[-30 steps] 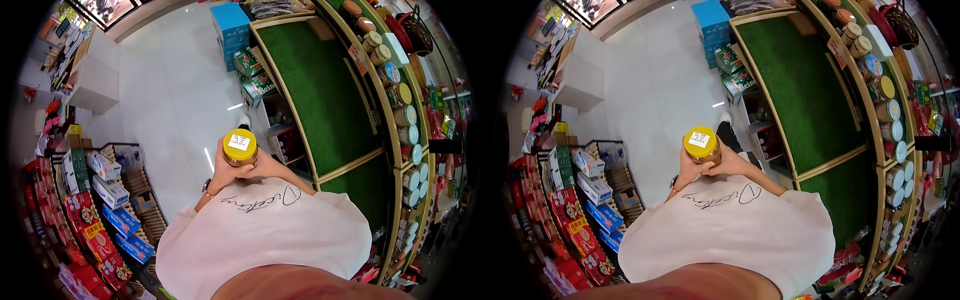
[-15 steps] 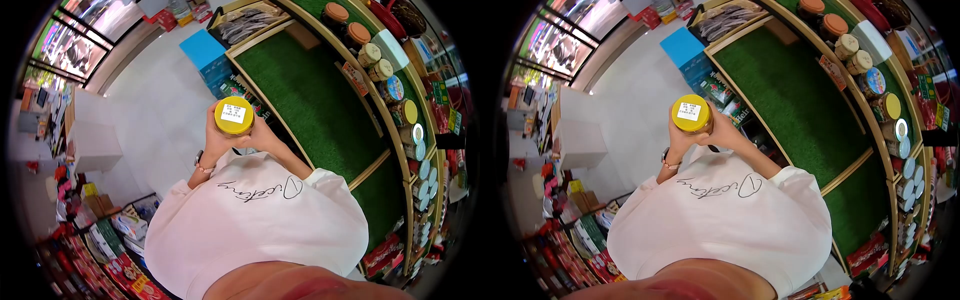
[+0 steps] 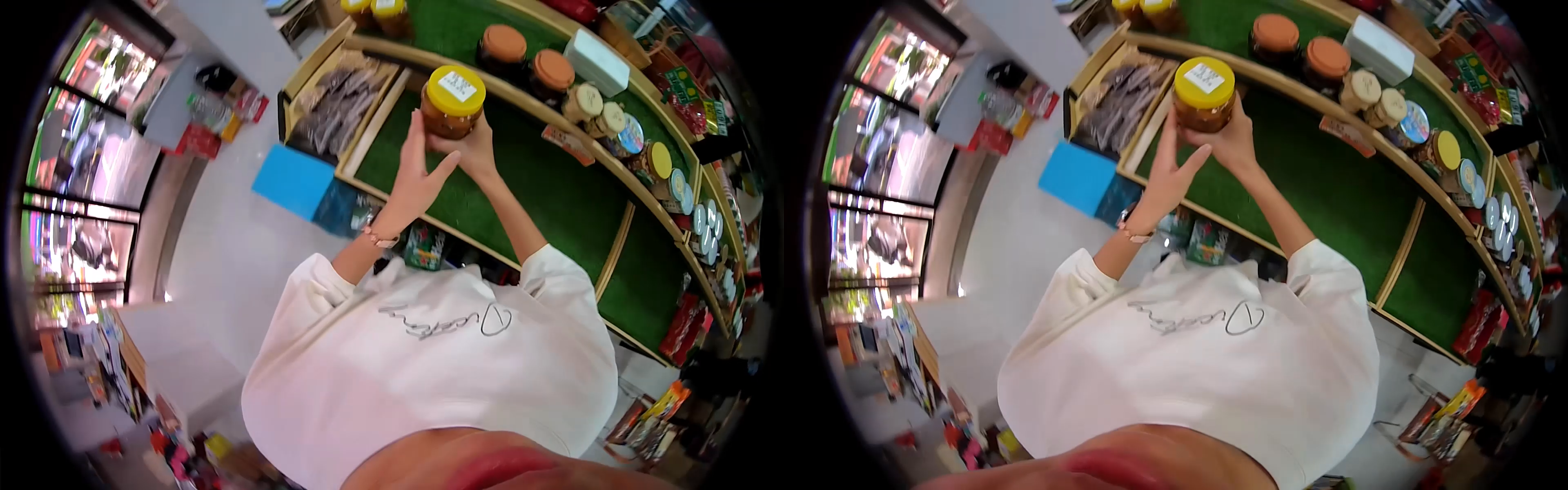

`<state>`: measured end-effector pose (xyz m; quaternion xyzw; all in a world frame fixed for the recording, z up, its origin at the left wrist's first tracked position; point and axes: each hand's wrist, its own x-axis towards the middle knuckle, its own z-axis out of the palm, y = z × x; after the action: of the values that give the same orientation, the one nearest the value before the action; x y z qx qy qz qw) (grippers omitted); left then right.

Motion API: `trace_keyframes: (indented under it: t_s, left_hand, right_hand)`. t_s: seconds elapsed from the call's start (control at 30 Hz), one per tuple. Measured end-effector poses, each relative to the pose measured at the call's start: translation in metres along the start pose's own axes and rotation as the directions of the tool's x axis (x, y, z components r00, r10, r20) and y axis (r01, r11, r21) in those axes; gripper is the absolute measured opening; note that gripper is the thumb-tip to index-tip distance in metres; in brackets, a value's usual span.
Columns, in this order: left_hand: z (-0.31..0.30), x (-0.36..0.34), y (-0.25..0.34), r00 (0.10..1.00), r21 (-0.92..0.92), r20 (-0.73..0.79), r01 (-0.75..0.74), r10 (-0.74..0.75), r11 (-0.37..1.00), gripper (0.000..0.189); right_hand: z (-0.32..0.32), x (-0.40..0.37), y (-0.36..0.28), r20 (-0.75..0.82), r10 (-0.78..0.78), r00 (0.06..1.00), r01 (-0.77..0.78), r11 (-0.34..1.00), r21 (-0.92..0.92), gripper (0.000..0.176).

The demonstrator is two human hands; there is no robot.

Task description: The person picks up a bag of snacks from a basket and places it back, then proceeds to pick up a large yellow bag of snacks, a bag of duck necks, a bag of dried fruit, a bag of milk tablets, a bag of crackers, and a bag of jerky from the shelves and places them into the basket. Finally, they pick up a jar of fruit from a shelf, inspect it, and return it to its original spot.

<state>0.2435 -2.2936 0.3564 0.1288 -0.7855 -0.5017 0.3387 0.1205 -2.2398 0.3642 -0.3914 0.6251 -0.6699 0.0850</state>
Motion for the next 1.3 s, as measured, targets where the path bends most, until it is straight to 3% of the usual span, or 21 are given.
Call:
trace_keyframes:
  t_s: [0.07,0.1,0.13,0.2,0.23,0.33,0.5,0.6,0.7,0.8,0.83,0.97,1.0,1.03,1.07,1.1,1.13,1.2,1.23,1.3]
  left_hand:
    - [-0.007,0.062,-0.019,0.996,-0.094,0.087,0.019,-0.011,0.995,0.088]
    - [-0.009,0.093,-0.031,0.99,-0.26,0.137,0.075,-0.041,0.963,0.088]
    - [-0.014,0.125,-0.043,0.99,-0.269,0.138,0.003,0.035,0.963,0.087]
    - [-0.027,0.175,-0.052,0.936,-0.49,0.347,0.235,-0.059,0.839,0.084]
    - [-0.028,0.195,-0.064,0.941,-0.376,0.33,0.199,-0.07,0.905,0.078]
    - [-0.022,0.237,-0.109,0.96,-0.399,0.276,0.077,0.039,0.914,0.08]
    - [-0.024,0.263,-0.153,0.957,-0.4,0.287,0.156,-0.038,0.903,0.081]
    - [-0.037,0.265,-0.165,0.924,-0.486,0.383,0.209,-0.008,0.849,0.081]
    - [-0.051,0.257,-0.158,0.892,-0.457,0.441,0.314,-0.095,0.832,0.073]
    - [-0.04,0.261,-0.19,0.898,-0.373,0.432,0.267,-0.088,0.889,0.07]
    - [-0.032,0.263,-0.201,0.925,-0.339,0.379,0.172,-0.033,0.925,0.069]
    - [-0.015,0.257,-0.224,0.972,-0.286,0.232,0.094,-0.026,0.954,0.07]
    - [-0.027,0.252,-0.197,0.94,-0.339,0.321,0.226,-0.114,0.913,0.069]
    - [-0.028,0.249,-0.195,0.939,-0.351,0.324,0.234,-0.117,0.907,0.068]
    - [-0.027,0.247,-0.193,0.938,-0.364,0.325,0.238,-0.116,0.901,0.067]
    - [-0.022,0.245,-0.193,0.953,-0.429,0.285,0.226,-0.106,0.875,0.066]
    - [-0.02,0.247,-0.197,0.965,-0.368,0.249,0.174,-0.084,0.913,0.066]
    - [-0.014,0.237,-0.206,0.962,-0.428,0.24,0.226,-0.132,0.875,0.062]
    - [-0.008,0.23,-0.22,0.982,-0.439,0.17,0.145,-0.077,0.887,0.059]
    - [-0.006,0.198,-0.207,0.965,-0.515,0.162,0.263,-0.208,0.816,0.057]
  right_hand:
    - [0.013,0.07,0.028,-0.122,-0.105,0.987,0.09,0.989,-0.121,0.074]
    - [0.016,0.107,0.048,-0.12,-0.224,0.967,0.214,0.973,-0.09,0.072]
    - [0.022,0.131,0.04,-0.155,-0.172,0.973,0.142,0.972,-0.188,0.071]
    - [0.028,0.182,0.074,-0.199,-0.269,0.942,0.215,0.943,-0.254,0.071]
    - [0.03,0.199,0.079,-0.227,-0.257,0.939,0.187,0.939,-0.288,0.072]
    - [0.042,0.227,0.101,-0.316,-0.182,0.931,0.058,0.93,-0.364,0.077]
    - [0.063,0.251,0.147,-0.371,-0.065,0.926,-0.078,0.931,-0.357,0.079]
    - [0.073,0.247,0.157,-0.384,-0.094,0.919,-0.067,0.92,-0.386,0.079]
    - [0.074,0.236,0.164,-0.366,-0.064,0.928,-0.101,0.905,-0.414,0.084]
    - [0.06,0.241,0.168,-0.295,-0.058,0.954,-0.106,0.852,-0.512,0.089]
    - [0.06,0.243,0.167,-0.278,-0.056,0.959,-0.104,0.842,-0.53,0.089]
    - [0.061,0.231,0.169,-0.231,-0.013,0.973,-0.123,0.815,-0.567,0.097]
    - [0.058,0.227,0.17,-0.223,-0.017,0.975,-0.118,0.808,-0.577,0.099]
    - [0.057,0.222,0.164,-0.2,0.072,0.977,-0.18,0.784,-0.595,0.104]
    - [0.057,0.213,0.158,-0.192,0.082,0.978,-0.189,0.743,-0.642,0.099]
    - [0.058,0.204,0.151,-0.167,0.0,0.986,-0.113,0.736,-0.668,0.095]
    - [0.057,0.189,0.146,-0.141,-0.077,0.987,-0.043,0.721,-0.692,0.09]
    - [0.053,0.157,0.133,-0.087,-0.232,0.969,0.103,0.698,-0.709,0.079]
    - [0.051,0.132,0.116,-0.117,-0.219,0.969,0.079,0.719,-0.69,0.076]
    - [0.049,0.07,0.088,-0.194,-0.137,0.972,0.002,0.822,-0.57,0.068]
